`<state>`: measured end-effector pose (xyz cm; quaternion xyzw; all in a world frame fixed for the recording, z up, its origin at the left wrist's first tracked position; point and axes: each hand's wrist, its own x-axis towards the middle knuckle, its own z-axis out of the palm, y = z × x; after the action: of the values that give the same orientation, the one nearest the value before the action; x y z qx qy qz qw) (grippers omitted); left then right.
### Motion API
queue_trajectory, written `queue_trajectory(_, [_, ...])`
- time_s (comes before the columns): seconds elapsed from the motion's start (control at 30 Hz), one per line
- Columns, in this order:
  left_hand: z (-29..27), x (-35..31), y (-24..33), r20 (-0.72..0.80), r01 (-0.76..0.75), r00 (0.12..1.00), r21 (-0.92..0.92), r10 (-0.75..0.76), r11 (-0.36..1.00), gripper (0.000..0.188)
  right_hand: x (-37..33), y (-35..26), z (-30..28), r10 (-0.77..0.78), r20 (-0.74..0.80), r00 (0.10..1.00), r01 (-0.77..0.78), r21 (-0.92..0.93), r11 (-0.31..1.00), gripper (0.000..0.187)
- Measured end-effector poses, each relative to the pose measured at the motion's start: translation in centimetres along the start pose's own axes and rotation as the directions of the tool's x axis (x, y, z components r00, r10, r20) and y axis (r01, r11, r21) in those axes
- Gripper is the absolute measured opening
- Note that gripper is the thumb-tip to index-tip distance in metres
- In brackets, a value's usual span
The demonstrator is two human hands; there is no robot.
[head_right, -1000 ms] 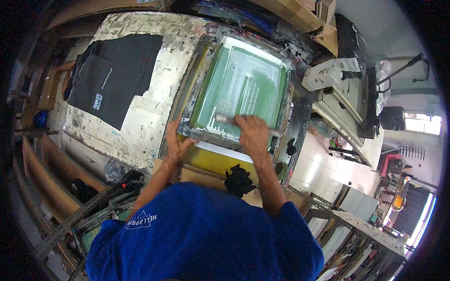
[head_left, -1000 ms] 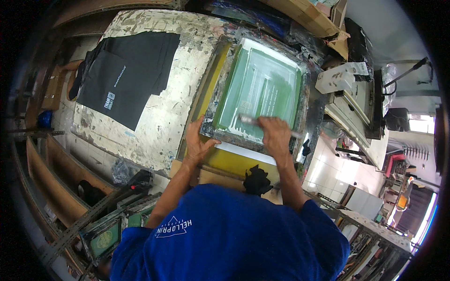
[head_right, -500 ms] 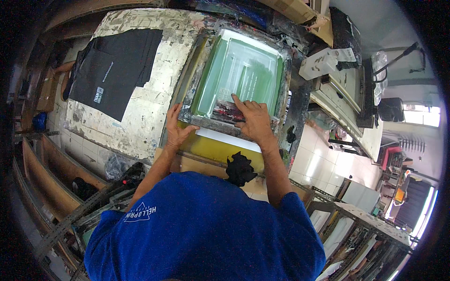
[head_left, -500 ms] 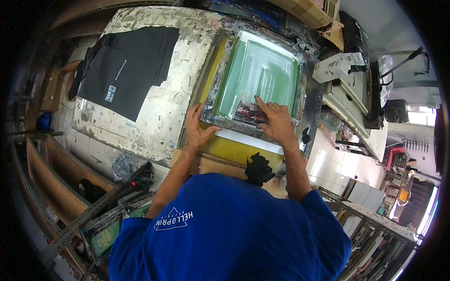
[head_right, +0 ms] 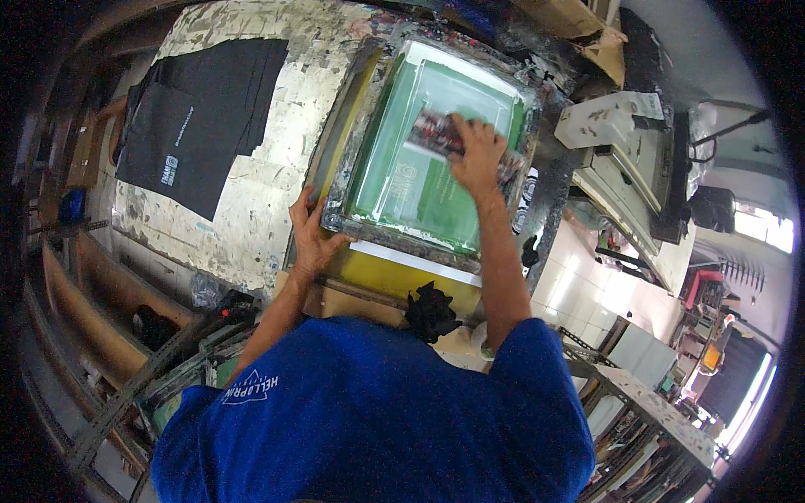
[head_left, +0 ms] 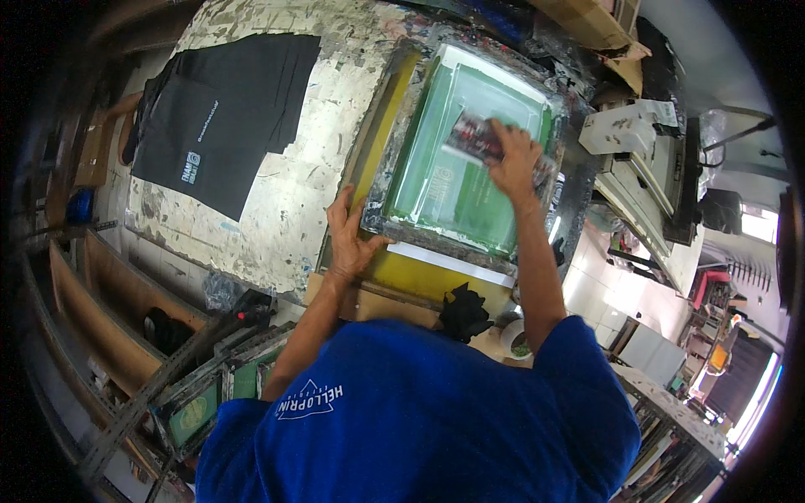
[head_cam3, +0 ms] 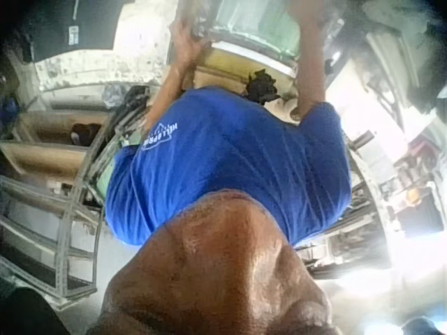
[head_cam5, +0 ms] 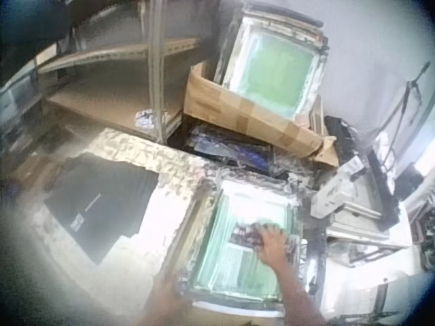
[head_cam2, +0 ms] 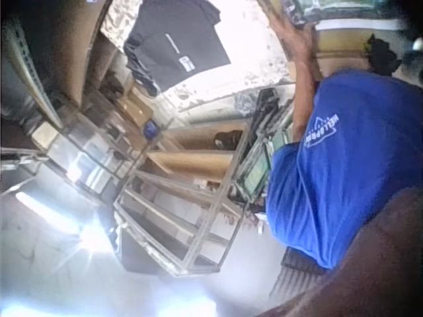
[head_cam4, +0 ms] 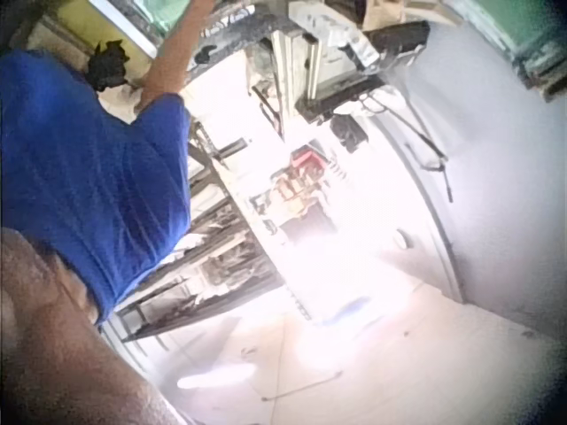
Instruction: The person places a black panel onto a screen printing table, lowers a stencil frame, applies white ink with a squeegee, and lifts the panel to reveal the printed design.
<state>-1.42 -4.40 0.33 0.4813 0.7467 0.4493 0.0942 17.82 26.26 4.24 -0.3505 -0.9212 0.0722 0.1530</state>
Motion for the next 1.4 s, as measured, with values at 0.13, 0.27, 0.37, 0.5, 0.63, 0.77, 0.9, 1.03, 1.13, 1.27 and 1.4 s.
queue_trajectory(0.13, [-0.2, -0.4, -0.4, 0.031, 0.017, 0.999, -0.002, -0.017, 1.000, 0.096, 7.5, 5.0, 1.4, 0.011, 0.013, 1.000, -0.010, -0.043, 0.999, 0.089])
queue_trajectory(0.27, [0.0, -0.3, -0.4, 0.006, 0.002, 1.000, -0.036, -0.002, 0.999, 0.094, 13.1, 9.2, 3.2, -0.108, -0.126, 0.986, 0.096, -0.091, 0.991, 0.091])
queue_trajectory(0.37, [-0.1, -0.2, 0.2, -0.025, 0.007, 1.000, -0.038, -0.008, 0.999, 0.093, 16.1, 10.0, 3.0, -0.086, -0.044, 0.995, 0.081, -0.106, 0.991, 0.094])
queue_trajectory(0.5, [-0.4, -0.1, 0.4, -0.021, 0.010, 1.000, -0.005, -0.010, 1.000, 0.095, 17.9, 8.7, 2.6, 0.031, 0.032, 0.999, -0.021, -0.283, 0.959, 0.095])
queue_trajectory(0.63, [-0.4, -0.4, 0.1, 0.025, 0.019, 0.999, 0.030, -0.019, 0.999, 0.098, 16.6, 6.1, 0.4, -0.004, -0.135, 0.991, -0.041, -0.331, 0.943, 0.094])
queue_trajectory(0.77, [-0.1, -0.5, 0.5, -0.056, 0.007, 0.998, 0.015, -0.006, 1.000, 0.097, 8.7, -0.1, -8.2, -0.078, -0.130, 0.988, 0.091, 0.100, 0.991, 0.090])
queue_trajectory(0.9, [-1.4, 1.2, 3.7, -0.183, -0.039, 0.983, -0.049, 0.029, 0.998, 0.093, -4.0, -7.8, -17.2, -0.080, 0.211, 0.974, 0.021, 0.269, 0.963, 0.089])
queue_trajectory(1.03, [-3.6, 7.6, 10.5, -0.295, -0.115, 0.954, -0.168, 0.061, 0.979, 0.086, -10.3, -12.5, -21.7, 0.045, 0.212, 0.976, -0.023, -0.108, 0.994, 0.088])
queue_trajectory(1.13, [-4.2, 11.1, 14.9, -0.273, -0.149, 0.959, -0.712, -0.075, 0.686, 0.081, -8.7, -10.8, -21.8, -0.029, -0.136, 0.990, -0.019, -0.339, 0.941, 0.080])
queue_trajectory(1.27, [-2.8, 8.4, 10.8, -0.049, 0.176, 0.978, -0.333, -0.203, 0.927, 0.077, -5.8, -9.7, -24.0, -0.116, -0.236, 0.965, 0.041, -0.301, 0.953, 0.074])
queue_trajectory(1.4, [1.4, 0.6, 7.3, 0.090, 0.302, 0.935, 0.311, -0.344, 0.901, 0.070, -3.8, -9.0, -24.9, -0.161, -0.288, 0.944, 0.078, -0.281, 0.957, 0.071])
